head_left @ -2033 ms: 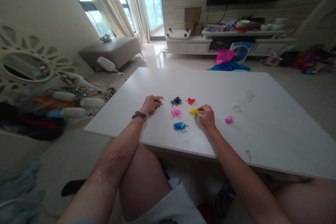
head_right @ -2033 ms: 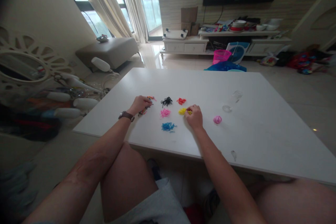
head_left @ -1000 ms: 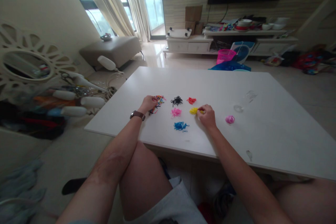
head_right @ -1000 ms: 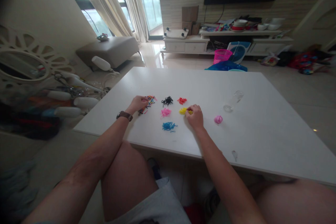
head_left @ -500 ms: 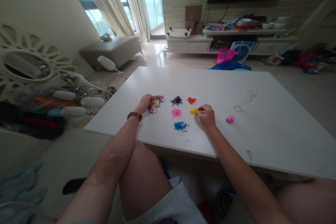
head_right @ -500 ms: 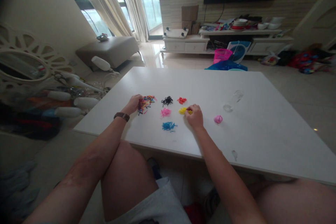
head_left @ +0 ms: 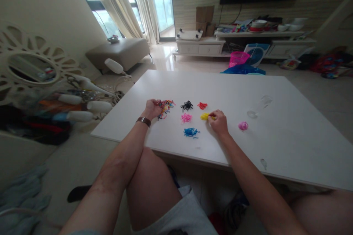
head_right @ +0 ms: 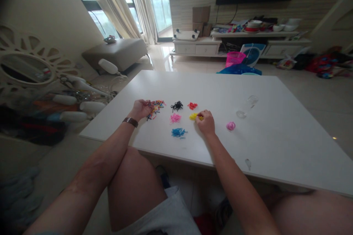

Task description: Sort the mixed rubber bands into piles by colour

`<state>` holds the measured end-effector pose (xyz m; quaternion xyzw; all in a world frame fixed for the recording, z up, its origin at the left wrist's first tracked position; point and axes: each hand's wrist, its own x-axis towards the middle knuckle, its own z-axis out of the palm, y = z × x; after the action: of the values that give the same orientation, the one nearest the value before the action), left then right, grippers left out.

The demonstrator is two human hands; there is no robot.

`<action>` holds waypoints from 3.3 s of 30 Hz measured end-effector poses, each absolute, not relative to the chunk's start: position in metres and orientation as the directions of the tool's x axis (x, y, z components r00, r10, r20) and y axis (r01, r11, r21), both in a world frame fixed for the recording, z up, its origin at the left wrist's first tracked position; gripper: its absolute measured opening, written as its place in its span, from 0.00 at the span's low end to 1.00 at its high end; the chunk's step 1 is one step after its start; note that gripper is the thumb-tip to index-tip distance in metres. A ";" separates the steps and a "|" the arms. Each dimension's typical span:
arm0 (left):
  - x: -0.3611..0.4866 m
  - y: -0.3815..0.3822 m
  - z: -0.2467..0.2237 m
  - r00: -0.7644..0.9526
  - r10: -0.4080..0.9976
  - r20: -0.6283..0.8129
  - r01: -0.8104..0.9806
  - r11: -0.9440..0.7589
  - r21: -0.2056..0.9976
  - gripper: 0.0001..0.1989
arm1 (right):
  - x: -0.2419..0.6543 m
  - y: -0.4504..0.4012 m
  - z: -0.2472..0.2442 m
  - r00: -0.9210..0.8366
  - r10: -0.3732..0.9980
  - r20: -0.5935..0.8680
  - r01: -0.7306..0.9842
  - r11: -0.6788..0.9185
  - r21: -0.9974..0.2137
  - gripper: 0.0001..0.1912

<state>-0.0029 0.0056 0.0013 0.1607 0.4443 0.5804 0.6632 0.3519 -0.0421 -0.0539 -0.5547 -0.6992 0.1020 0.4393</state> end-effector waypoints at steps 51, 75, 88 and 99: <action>0.021 0.003 -0.003 -0.090 0.995 0.042 0.711 0.034 0.703 0.05 | 0.350 -0.041 -0.055 -0.002 0.865 0.501 0.669 0.374 -0.643 0.04; 0.116 -0.021 0.020 0.261 0.842 -0.472 -0.570 0.529 0.629 0.18 | 0.345 -0.049 -0.046 -0.058 0.784 0.619 0.672 0.489 -0.556 0.04; 0.139 -0.044 0.011 0.474 0.786 -0.397 -0.332 0.577 0.746 0.19 | 0.337 -0.059 -0.035 -0.209 0.755 0.622 0.581 0.607 -0.542 0.08; 0.129 -0.040 0.018 0.462 0.783 -0.416 -0.236 0.561 0.793 0.12 | 0.335 -0.058 -0.037 -0.255 0.742 0.620 0.506 0.649 -0.569 0.04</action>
<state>0.1292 -0.0399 0.0180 0.3379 0.4047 0.3246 0.7853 0.3345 -0.0583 -0.0366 -0.3990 -0.7817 0.1278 0.4620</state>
